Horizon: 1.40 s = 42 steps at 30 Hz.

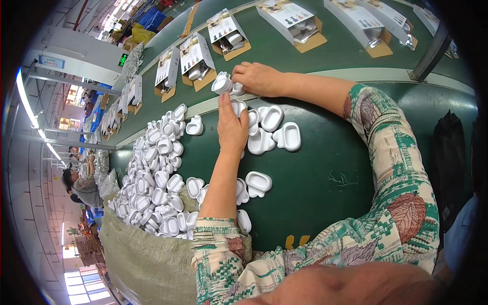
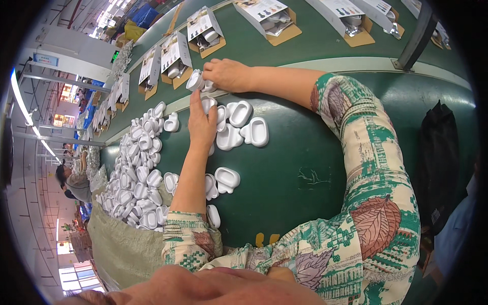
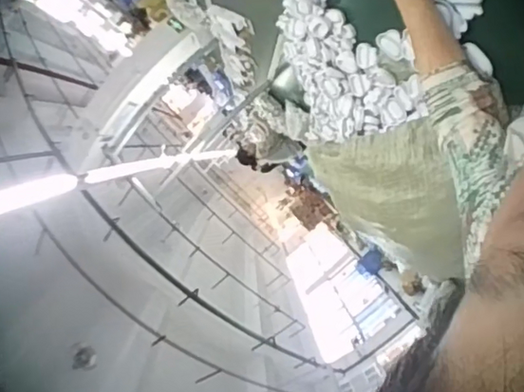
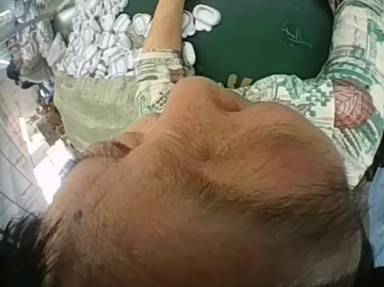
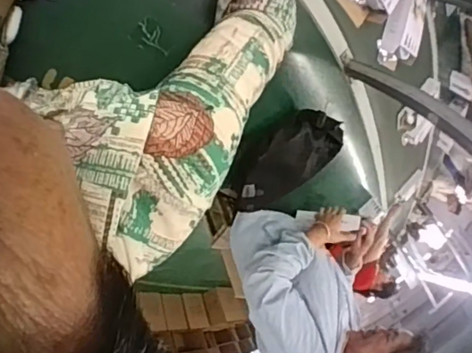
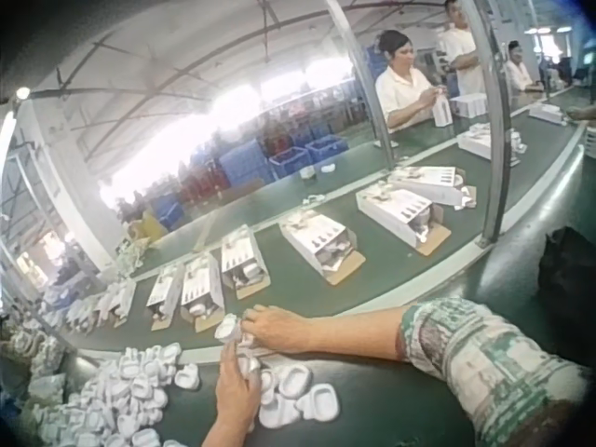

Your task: The person picks up white plastic components from a pile, arranges them on a conveyor belt, and inserts them into cardboard boxes.

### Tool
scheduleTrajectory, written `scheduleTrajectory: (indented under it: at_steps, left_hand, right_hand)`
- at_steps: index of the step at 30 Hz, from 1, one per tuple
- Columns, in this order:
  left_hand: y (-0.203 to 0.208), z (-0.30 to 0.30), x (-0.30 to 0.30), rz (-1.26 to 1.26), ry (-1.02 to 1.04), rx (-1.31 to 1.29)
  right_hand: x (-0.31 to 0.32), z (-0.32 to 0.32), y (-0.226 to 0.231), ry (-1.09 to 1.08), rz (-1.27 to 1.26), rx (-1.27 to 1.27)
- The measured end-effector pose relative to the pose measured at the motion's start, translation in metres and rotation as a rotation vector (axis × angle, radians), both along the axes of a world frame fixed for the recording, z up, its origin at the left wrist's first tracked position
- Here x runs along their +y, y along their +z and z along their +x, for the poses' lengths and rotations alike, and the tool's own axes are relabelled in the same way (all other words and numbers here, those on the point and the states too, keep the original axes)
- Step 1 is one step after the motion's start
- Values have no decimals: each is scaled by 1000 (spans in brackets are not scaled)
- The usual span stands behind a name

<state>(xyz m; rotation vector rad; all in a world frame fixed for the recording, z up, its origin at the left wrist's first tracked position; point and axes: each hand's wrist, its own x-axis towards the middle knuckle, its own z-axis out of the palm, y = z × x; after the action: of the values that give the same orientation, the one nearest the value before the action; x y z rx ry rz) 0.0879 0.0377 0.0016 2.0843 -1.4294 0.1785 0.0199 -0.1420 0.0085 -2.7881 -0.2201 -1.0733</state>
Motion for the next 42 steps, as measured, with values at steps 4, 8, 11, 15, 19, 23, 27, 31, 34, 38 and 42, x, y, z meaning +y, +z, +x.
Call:
scheduleTrajectory:
  at_steps: [4, 8, 11, 15, 19, 23, 27, 31, 34, 38, 42]
  left_hand:
    - [1, 2, 2, 49, 41, -91]
    - [-2, -3, -2, 75, 36, -51]
    - [0, -2, 0, 107, 40, -55]
    - [1, -2, 2, 108, 66, -43]
    - [2, -2, 3, 102, 69, -35]
    - [1, -3, -2, 86, 23, -56]
    - [1, -2, 0, 87, 31, -57]
    - [1, -3, -1, 85, 41, -44]
    - [1, -1, 2, 81, 56, -42]
    - [2, -2, 2, 95, 70, -37]
    - [1, -2, 0, 45, 24, -48]
  right_hand:
    - [-1, 10, 7, -28, 21, -91]
    - [-3, 21, 6, -117, -5, -34]
    - [-8, 16, 6, -153, -66, -34]
    - [-22, 1, 7, -167, 34, -21]
    - [-56, -18, 21, -283, 112, -40]
    - [-114, -26, 22, -473, -27, -5]
    - [-149, -23, 24, -673, -104, -87]
    - [-149, -52, 18, -679, -28, -177]
    - [-113, -79, 8, -283, 176, -166]
    - [-69, -127, 10, -223, 194, 129]
    - [-73, -134, 10, -284, 108, 165]
